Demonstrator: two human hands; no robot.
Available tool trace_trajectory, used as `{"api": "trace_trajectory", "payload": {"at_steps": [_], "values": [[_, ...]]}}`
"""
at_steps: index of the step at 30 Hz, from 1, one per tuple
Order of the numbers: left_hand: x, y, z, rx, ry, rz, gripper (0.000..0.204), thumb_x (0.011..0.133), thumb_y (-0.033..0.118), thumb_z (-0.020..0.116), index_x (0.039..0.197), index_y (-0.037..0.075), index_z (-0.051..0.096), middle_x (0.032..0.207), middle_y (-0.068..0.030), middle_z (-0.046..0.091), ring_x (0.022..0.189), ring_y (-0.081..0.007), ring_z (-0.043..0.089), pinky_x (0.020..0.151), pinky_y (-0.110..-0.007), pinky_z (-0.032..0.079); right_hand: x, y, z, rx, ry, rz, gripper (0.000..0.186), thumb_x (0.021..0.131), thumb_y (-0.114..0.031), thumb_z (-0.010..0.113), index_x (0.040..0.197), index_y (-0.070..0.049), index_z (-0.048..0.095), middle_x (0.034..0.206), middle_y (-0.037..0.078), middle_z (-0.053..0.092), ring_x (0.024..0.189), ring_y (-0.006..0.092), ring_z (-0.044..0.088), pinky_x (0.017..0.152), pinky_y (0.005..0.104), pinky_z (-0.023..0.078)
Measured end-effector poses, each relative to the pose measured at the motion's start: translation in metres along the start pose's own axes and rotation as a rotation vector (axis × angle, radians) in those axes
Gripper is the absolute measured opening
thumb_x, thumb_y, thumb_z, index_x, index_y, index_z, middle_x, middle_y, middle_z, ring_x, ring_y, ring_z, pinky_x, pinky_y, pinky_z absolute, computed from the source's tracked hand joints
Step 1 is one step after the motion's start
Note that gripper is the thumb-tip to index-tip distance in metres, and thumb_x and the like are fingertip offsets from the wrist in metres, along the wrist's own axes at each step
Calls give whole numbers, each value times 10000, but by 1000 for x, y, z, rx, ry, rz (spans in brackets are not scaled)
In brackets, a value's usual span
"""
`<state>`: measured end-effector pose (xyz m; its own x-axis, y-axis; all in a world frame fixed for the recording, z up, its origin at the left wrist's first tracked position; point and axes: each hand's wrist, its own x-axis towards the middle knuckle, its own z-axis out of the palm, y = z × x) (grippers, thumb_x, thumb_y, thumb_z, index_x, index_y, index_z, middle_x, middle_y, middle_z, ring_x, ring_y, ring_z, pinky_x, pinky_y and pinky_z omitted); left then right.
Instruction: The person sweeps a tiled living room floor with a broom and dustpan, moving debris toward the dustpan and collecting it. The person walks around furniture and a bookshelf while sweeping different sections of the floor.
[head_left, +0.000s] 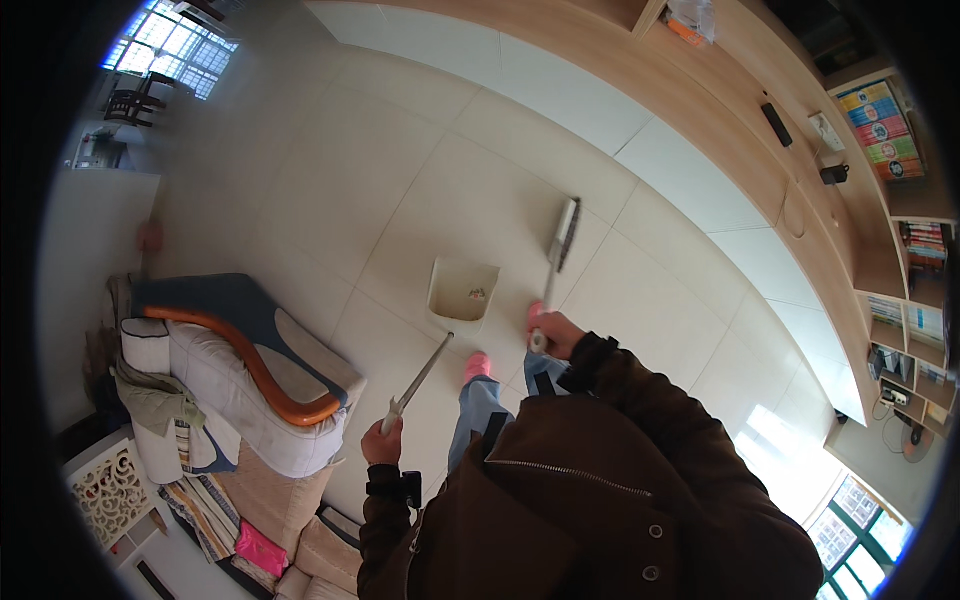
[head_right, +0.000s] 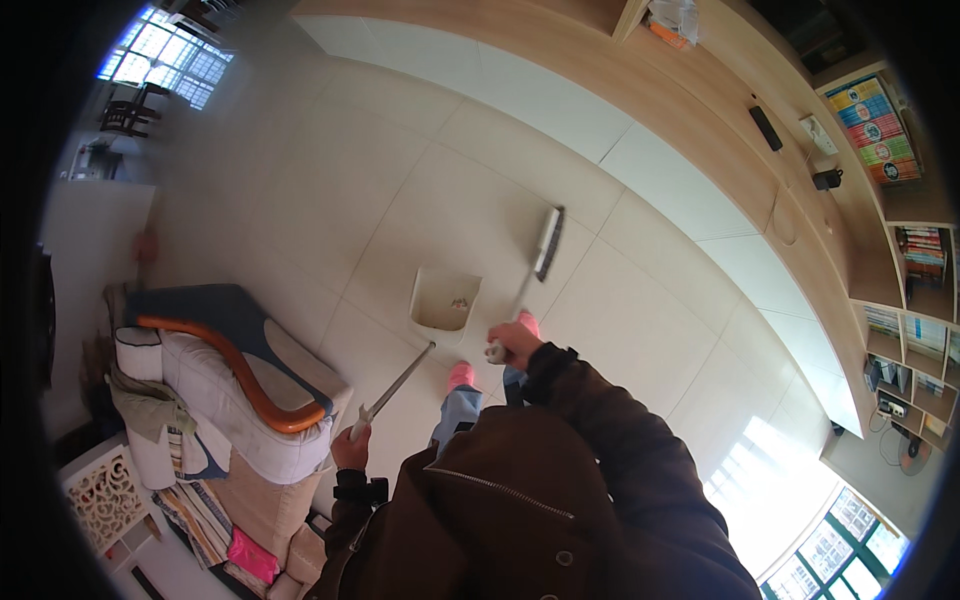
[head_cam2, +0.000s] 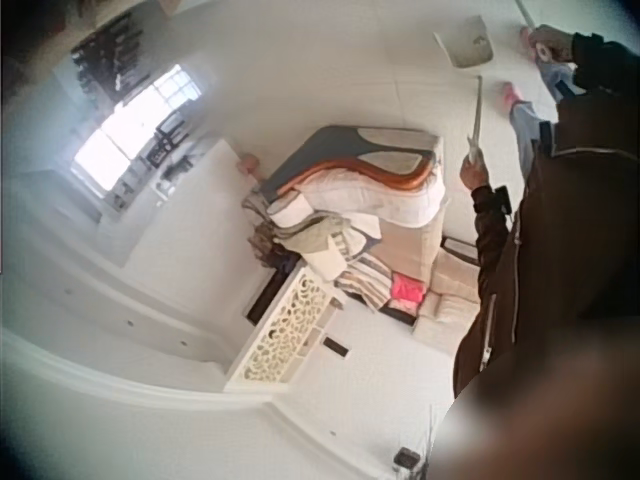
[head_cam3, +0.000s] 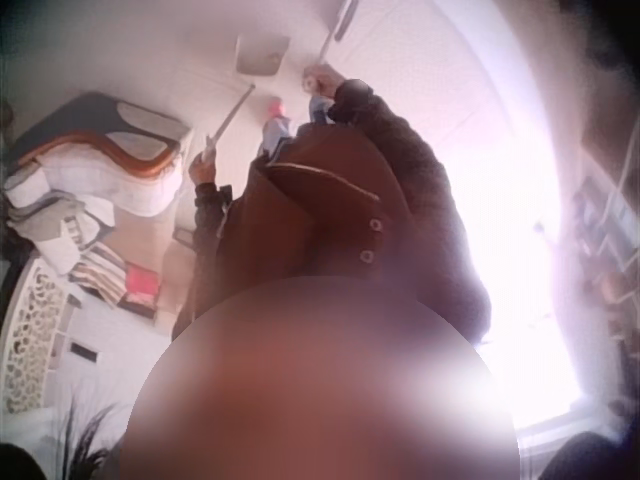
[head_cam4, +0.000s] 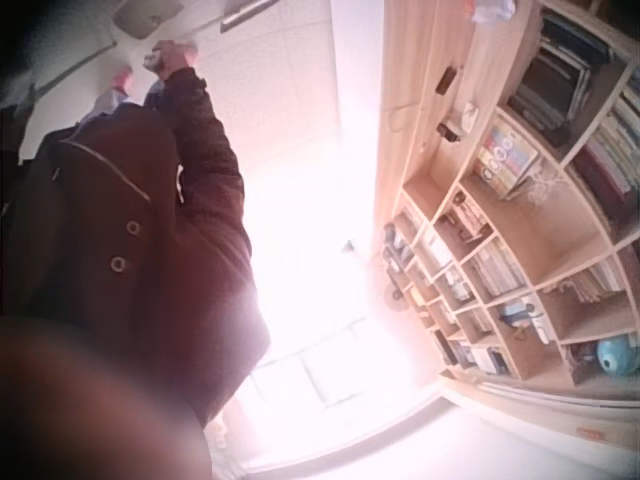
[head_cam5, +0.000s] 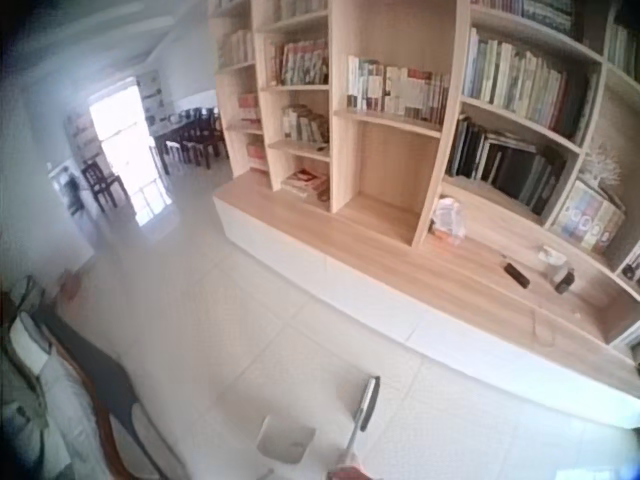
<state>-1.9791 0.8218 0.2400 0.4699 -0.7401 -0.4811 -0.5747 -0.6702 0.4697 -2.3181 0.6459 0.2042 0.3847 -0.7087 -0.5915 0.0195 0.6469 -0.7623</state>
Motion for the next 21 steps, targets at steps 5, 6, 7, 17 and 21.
{"api": "trace_trajectory", "payload": {"at_steps": [5,6,7,17,21], "values": [[-9,5,10,-25,21,-66,322,650,353,616,749,47,619,627,-138,580,587,-281,573,549,-346,448,55,-65,3,204,-107,290,47,692,-69,531,687,-32,502,614,74,503,512,170,505,436,295,424],[-10,7,11,-10,25,-71,320,648,354,617,747,49,620,626,-135,580,587,-281,572,548,-346,448,55,-74,-10,317,-143,328,59,699,-80,527,681,-32,496,591,72,496,483,156,493,420,280,415],[-9,9,12,-3,20,-69,318,647,354,618,744,51,620,624,-133,580,587,-281,572,547,-347,448,50,-81,-26,334,8,423,90,702,-89,526,667,-16,485,549,55,481,441,129,472,392,257,394],[25,58,30,127,-17,121,338,651,393,598,722,63,617,611,-129,571,578,-296,558,526,-369,434,-203,-76,-164,-663,462,589,301,647,-103,571,894,-42,411,566,56,412,378,132,424,312,275,347],[46,87,36,126,-62,194,345,650,396,596,724,59,614,618,-145,567,588,-306,557,531,-382,431,-295,-71,-195,-506,625,706,172,643,-59,533,764,14,436,537,72,436,389,160,458,324,294,373]]}}
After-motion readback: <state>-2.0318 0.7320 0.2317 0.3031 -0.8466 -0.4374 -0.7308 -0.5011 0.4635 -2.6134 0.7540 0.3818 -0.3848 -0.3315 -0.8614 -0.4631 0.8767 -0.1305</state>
